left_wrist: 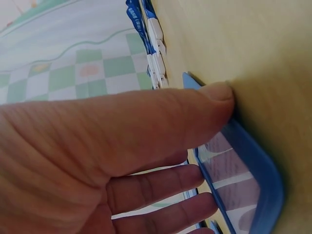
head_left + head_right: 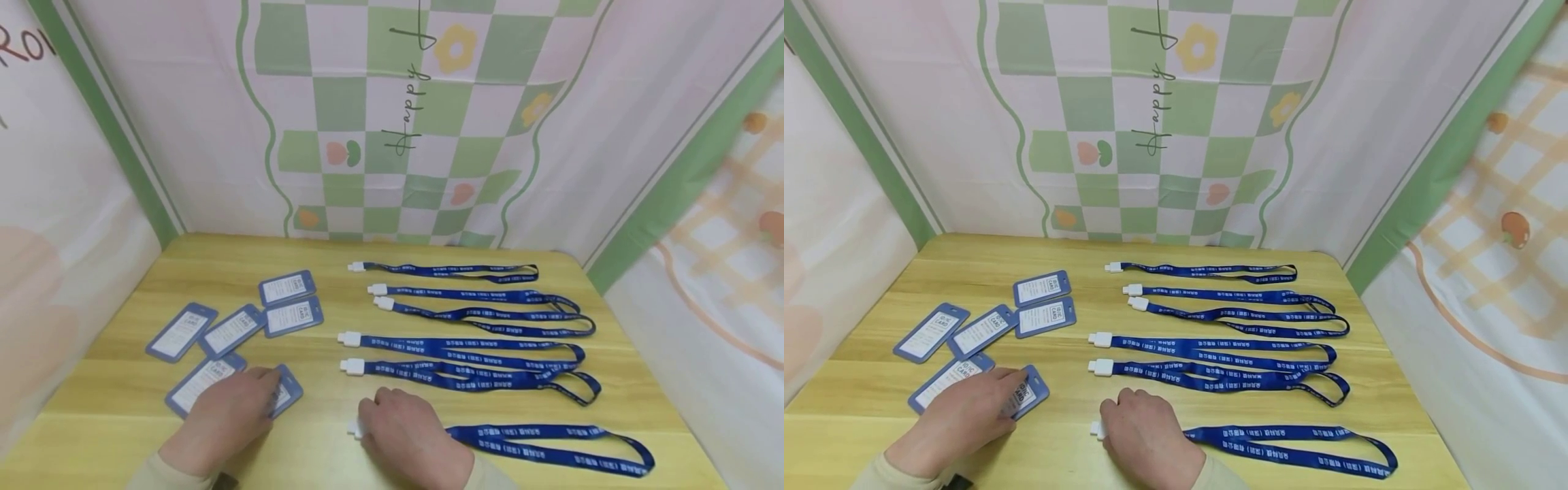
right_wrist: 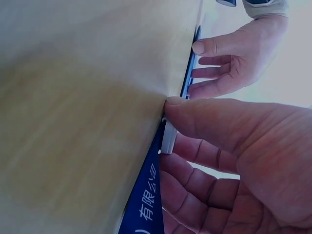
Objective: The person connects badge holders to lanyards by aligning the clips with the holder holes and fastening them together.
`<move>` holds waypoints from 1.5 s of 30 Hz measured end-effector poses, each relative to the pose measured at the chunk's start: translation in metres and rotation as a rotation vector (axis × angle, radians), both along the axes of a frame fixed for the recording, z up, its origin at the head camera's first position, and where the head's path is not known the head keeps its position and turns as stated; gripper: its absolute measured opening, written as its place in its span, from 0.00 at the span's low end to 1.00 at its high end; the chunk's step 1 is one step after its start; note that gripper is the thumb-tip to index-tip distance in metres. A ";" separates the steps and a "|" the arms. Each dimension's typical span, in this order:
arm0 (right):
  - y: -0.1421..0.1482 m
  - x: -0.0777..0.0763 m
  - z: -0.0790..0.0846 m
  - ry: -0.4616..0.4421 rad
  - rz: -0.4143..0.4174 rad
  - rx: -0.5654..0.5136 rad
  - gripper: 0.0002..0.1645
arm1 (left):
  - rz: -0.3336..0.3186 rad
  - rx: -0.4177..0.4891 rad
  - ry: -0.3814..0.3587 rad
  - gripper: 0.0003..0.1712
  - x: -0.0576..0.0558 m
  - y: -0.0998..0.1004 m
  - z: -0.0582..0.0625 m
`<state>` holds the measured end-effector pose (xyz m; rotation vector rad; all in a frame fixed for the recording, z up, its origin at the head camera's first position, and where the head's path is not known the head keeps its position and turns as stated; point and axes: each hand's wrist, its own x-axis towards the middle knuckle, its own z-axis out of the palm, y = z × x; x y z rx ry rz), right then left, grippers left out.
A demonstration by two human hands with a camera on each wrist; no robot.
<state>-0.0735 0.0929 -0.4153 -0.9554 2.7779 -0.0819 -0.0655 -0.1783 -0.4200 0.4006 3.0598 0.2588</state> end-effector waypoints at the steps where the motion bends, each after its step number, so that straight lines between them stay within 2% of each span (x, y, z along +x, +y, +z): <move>1: 0.000 0.000 0.000 0.004 0.002 0.001 0.10 | -0.003 0.003 -0.001 0.36 0.000 0.000 0.000; 11: -0.001 -0.001 -0.001 -0.013 -0.015 0.018 0.11 | -0.011 0.023 -0.041 0.34 0.002 0.005 0.002; 25: -0.002 -0.001 -0.001 -0.040 -0.015 0.023 0.11 | -0.044 0.065 -0.036 0.36 0.006 0.009 -0.001; 32: -0.003 -0.001 0.000 -0.069 -0.033 0.038 0.14 | -0.105 0.103 0.018 0.36 0.008 0.010 -0.003; 36: -0.002 -0.001 0.000 -0.069 -0.031 0.023 0.13 | -0.116 0.116 0.016 0.37 0.009 0.011 -0.003; 45: -0.002 -0.001 0.000 -0.072 -0.033 0.021 0.13 | -0.117 0.089 0.012 0.36 0.009 0.014 -0.002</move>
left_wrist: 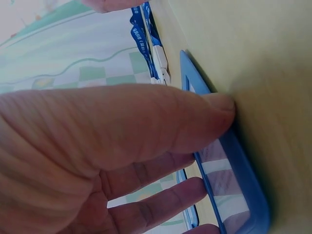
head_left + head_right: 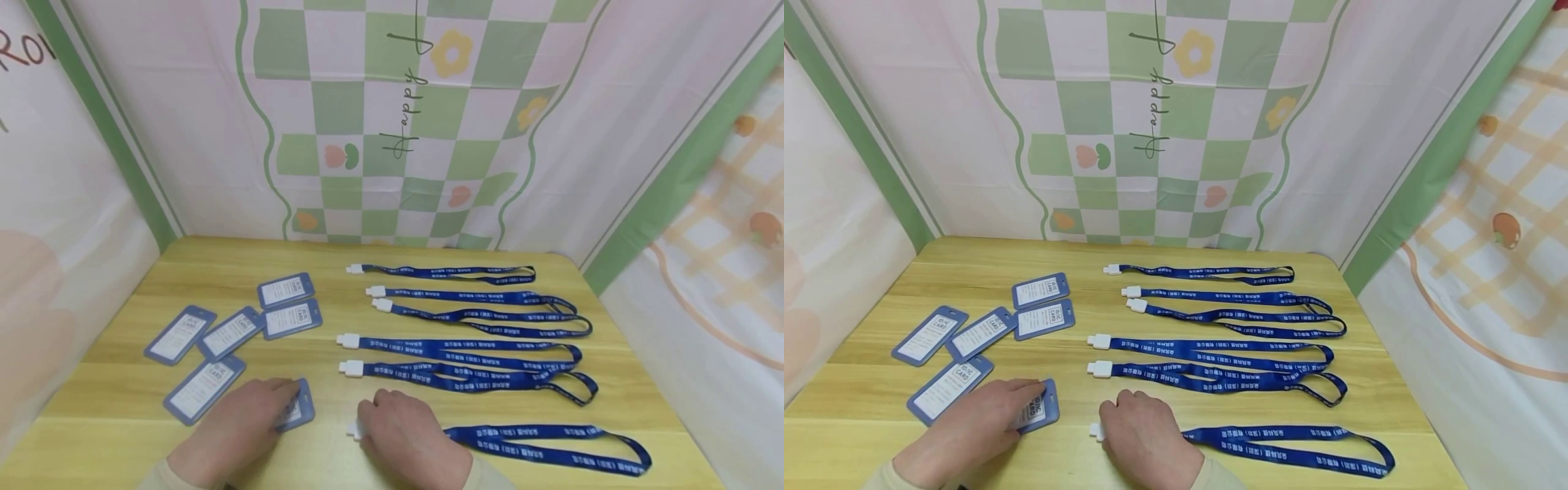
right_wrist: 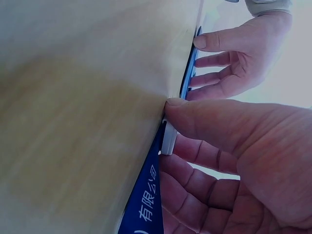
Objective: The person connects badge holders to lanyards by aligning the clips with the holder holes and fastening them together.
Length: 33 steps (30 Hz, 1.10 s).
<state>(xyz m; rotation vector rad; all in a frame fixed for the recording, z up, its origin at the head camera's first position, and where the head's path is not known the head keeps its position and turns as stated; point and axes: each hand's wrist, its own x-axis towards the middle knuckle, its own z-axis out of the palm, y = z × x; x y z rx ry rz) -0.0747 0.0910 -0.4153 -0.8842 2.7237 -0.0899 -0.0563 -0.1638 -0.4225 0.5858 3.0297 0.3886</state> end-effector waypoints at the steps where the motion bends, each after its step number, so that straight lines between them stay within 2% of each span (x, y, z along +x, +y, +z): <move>1: 0.000 0.000 0.000 0.002 0.001 0.001 0.13 | -0.001 0.001 -0.001 0.36 0.000 0.000 0.000; 5: 0.000 0.001 0.000 0.018 0.008 0.008 0.13 | 0.002 -0.008 -0.011 0.35 0.001 0.002 0.000; 12: 0.000 0.001 0.000 0.022 0.013 0.012 0.13 | 0.025 0.012 -0.078 0.33 0.000 0.004 0.001; 19: -0.001 0.001 0.000 0.021 0.013 0.028 0.14 | 0.004 -0.004 0.024 0.32 0.001 0.002 0.000; 25: -0.002 0.001 0.000 0.010 0.000 0.034 0.16 | 0.057 -0.022 -0.036 0.32 0.000 0.001 -0.002; 33: -0.002 0.003 0.001 0.026 0.002 0.038 0.15 | 0.039 -0.009 -0.024 0.28 0.000 0.002 -0.004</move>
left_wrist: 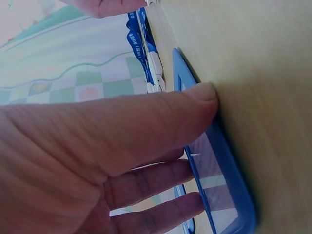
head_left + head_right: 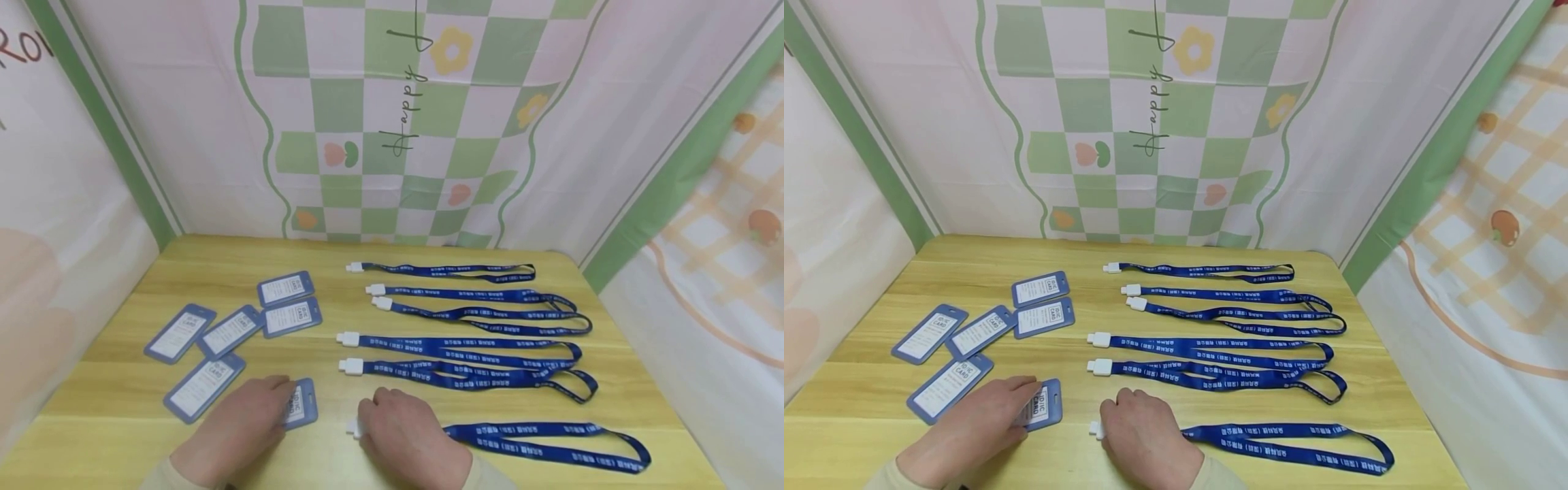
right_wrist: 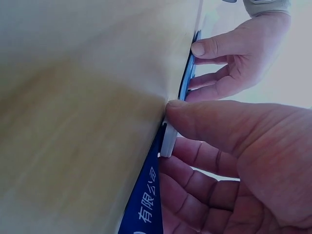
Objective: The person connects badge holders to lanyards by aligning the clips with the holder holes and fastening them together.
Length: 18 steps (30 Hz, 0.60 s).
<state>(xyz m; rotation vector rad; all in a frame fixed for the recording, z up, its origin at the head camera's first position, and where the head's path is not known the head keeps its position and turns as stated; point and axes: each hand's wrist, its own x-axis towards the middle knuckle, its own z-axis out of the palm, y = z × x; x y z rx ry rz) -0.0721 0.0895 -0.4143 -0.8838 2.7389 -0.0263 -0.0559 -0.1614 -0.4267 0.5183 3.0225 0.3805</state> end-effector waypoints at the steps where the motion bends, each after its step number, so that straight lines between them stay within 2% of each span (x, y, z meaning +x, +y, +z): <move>1: 0.000 0.000 0.000 0.004 0.001 0.000 0.15 | -0.004 -0.001 0.005 0.28 0.000 0.000 0.000; 18: 0.000 0.001 0.002 0.016 0.042 0.015 0.19 | -0.080 0.013 0.032 0.29 0.004 0.004 -0.001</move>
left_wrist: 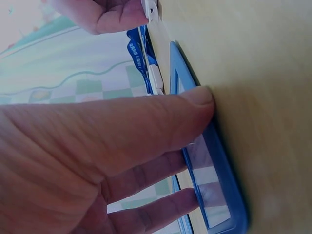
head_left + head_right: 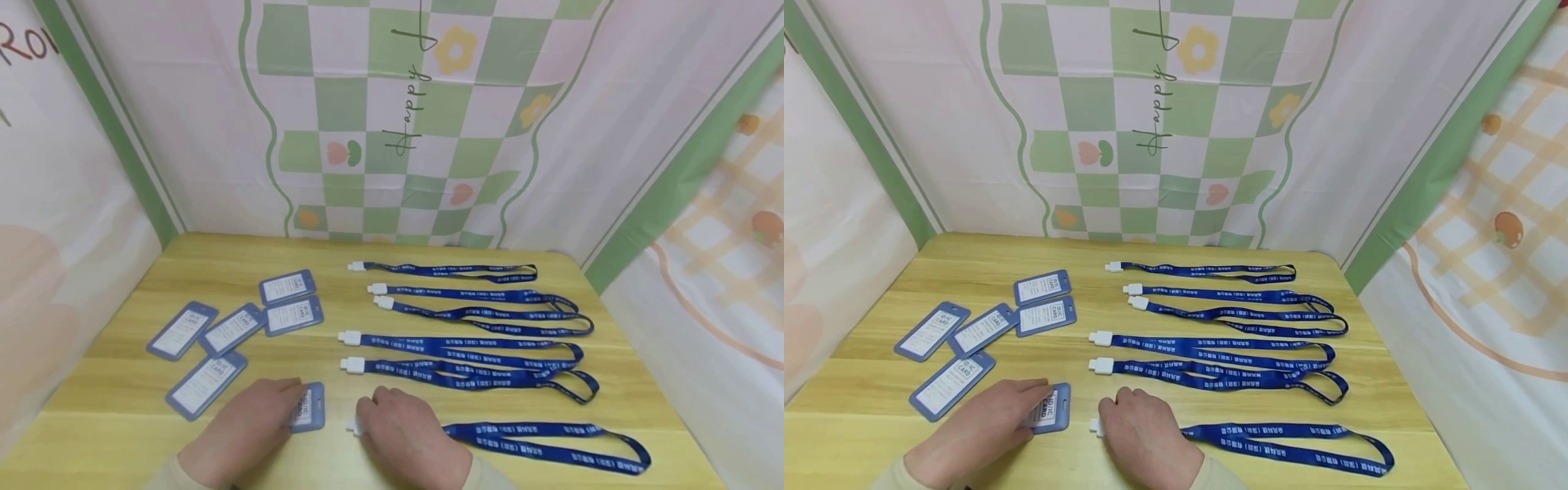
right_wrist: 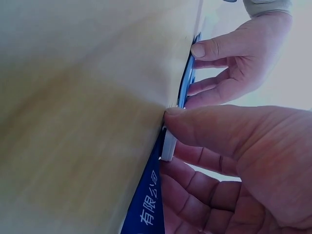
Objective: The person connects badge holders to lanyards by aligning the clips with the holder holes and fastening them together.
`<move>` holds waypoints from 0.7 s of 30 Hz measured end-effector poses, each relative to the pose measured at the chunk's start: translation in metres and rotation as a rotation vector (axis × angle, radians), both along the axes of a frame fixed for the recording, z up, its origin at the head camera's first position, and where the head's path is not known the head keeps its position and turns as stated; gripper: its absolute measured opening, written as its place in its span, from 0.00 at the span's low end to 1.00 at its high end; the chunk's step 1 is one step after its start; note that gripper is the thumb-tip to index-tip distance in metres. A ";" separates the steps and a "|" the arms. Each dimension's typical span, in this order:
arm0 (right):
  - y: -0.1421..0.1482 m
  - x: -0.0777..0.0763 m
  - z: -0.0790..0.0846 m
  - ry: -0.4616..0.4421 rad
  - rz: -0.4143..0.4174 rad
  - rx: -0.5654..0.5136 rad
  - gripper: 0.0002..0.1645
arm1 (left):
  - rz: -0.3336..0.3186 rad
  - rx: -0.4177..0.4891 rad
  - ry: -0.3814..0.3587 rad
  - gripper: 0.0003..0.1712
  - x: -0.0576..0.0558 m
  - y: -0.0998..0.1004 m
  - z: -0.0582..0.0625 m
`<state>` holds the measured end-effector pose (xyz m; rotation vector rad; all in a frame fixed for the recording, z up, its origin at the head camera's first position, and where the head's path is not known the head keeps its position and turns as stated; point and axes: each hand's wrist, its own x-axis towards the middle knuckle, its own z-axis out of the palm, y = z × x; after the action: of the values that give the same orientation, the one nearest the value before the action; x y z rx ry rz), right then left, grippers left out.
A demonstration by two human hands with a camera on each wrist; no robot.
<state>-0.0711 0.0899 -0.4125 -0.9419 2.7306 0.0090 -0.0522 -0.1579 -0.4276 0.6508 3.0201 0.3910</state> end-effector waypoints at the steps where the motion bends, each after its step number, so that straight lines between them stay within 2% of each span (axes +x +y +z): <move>1: 0.000 0.000 0.000 0.006 0.005 0.001 0.19 | -0.008 0.001 0.004 0.29 0.000 0.000 0.000; 9: 0.001 0.001 0.000 0.035 0.032 -0.009 0.17 | -0.033 -0.003 -0.009 0.27 -0.001 0.005 0.000; 21: 0.000 0.002 0.001 0.069 0.030 -0.026 0.14 | -0.066 -0.010 0.032 0.24 0.000 0.010 0.003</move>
<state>-0.0694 0.0896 -0.4118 -1.0083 2.7851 0.0119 -0.0520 -0.1475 -0.4250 0.7612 3.0188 0.3660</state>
